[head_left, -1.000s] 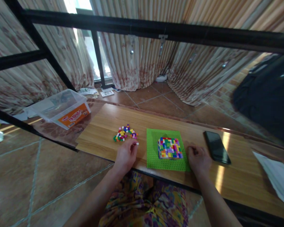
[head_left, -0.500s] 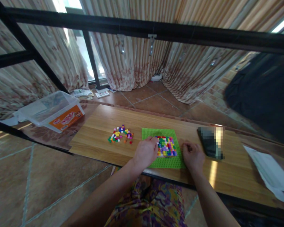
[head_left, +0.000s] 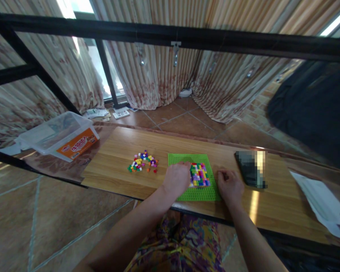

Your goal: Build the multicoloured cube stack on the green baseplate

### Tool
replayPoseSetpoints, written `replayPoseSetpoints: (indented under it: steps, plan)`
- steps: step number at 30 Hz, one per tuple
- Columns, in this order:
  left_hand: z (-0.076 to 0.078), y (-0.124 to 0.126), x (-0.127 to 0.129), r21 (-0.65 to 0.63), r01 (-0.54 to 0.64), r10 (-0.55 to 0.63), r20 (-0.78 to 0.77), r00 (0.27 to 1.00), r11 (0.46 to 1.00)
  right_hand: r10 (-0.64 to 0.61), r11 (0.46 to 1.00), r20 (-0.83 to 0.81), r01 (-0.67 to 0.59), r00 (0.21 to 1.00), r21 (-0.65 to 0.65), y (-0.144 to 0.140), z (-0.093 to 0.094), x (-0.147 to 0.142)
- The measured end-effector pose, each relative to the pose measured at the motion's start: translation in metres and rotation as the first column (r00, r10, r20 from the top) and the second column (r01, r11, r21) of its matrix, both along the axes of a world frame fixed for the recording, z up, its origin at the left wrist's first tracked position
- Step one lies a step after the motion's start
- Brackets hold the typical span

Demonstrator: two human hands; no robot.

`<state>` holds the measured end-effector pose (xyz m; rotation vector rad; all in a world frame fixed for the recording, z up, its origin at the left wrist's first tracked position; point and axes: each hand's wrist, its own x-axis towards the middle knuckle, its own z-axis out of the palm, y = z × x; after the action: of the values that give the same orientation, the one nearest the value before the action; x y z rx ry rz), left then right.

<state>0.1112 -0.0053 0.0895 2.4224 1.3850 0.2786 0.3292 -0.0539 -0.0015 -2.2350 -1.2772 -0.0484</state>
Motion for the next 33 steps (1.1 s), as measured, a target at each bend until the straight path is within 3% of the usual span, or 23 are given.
replayPoseSetpoints:
  steps: [3, 6, 11, 14, 16, 33]
  plan:
    - [-0.007, 0.0, -0.001, 0.011, -0.026, 0.025, 0.059, 0.998, 1.0, 0.003, 1.0, -0.014, -0.003, 1.0, 0.005, 0.0, 0.002, -0.001]
    - [-0.02, -0.002, -0.003, -0.018, -0.089, 0.091, 0.221, 0.971, 0.996, 0.009, 1.0, -0.009, -0.009, 1.0, 0.011, 0.0, 0.002, -0.001]
    - [-0.039, -0.002, -0.007, -0.244, -0.144, 0.26, 0.56, 0.786, 0.959, 0.014, 1.0, -0.013, -0.014, 1.0, 0.026, -0.001, 0.001, 0.0]
    - [-0.046, 0.001, -0.009, -0.343, -0.122, 0.33, 0.653, 0.682, 0.931, 0.021, 0.999, -0.009, -0.02, 1.0, 0.036, -0.001, 0.0, 0.001]
    - [-0.048, 0.004, -0.009, -0.374, -0.114, 0.354, 0.673, 0.65, 0.92, 0.03, 0.999, 0.006, -0.03, 1.0, 0.034, -0.001, -0.001, 0.001]
    - [-0.051, 0.009, -0.005, -0.394, -0.138, 0.385, 0.663, 0.642, 0.909, 0.022, 0.999, 0.014, -0.023, 1.0, 0.025, -0.001, 0.001, 0.0]
